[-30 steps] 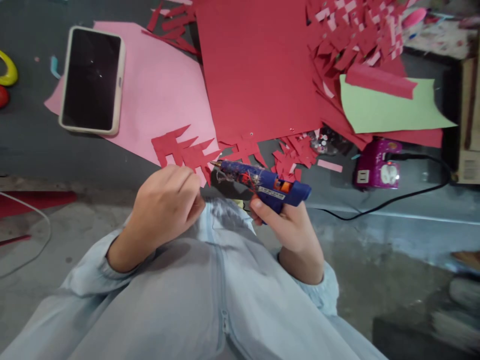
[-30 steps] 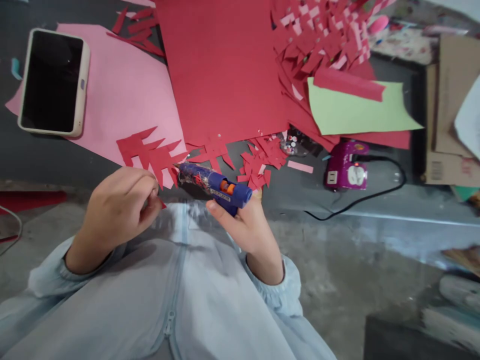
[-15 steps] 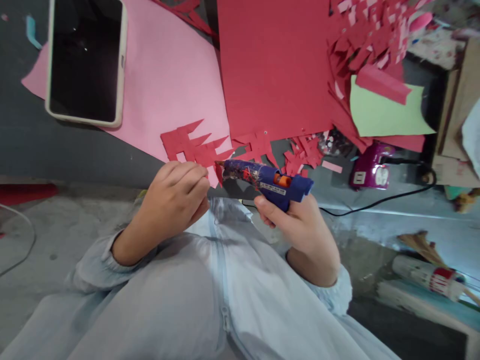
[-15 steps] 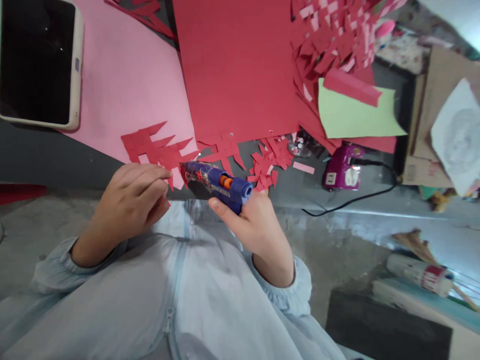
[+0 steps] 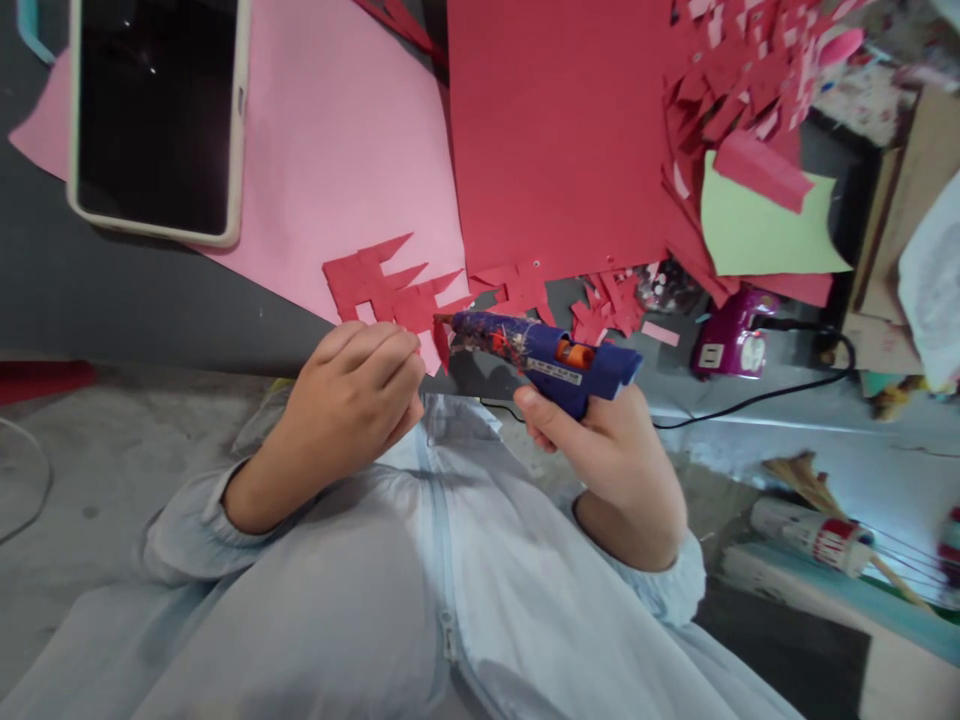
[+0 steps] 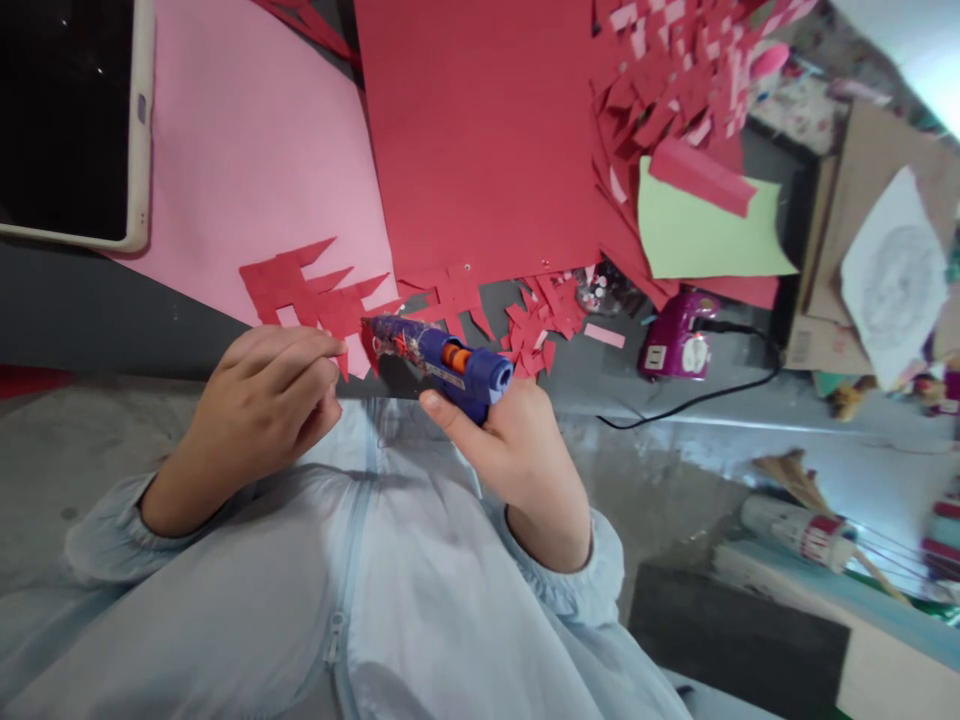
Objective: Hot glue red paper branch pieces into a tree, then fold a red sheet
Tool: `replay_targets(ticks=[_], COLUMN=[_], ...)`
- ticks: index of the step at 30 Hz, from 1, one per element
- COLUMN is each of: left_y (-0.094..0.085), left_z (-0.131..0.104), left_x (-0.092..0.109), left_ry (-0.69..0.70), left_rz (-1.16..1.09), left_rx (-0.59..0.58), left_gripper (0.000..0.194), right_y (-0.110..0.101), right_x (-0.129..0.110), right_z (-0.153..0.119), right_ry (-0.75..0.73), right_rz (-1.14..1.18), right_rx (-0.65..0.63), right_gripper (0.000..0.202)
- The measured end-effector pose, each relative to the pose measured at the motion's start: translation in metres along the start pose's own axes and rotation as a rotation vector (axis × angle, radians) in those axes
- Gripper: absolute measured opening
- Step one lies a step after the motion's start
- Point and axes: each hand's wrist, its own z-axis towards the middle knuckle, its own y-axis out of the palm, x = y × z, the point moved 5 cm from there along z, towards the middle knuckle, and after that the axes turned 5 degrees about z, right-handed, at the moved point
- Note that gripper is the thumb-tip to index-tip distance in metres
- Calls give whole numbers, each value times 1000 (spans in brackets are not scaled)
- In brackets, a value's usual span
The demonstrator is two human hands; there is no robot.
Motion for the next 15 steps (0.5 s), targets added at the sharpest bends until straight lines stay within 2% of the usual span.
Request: replay_targets(ticks=[9, 15], left_y=[0, -5], left_z=[-1, 0], left_x=[0, -5], left_ry=[-10, -42], left_rz=[7, -146], left_rx=[15, 54], left_gripper=[11, 10], right_y=[0, 0], right_x=[5, 3], right_z=[-2, 1], right_ry=[81, 64], right_rz=[45, 408], right_rx=[3, 12], right_gripper=[39, 22])
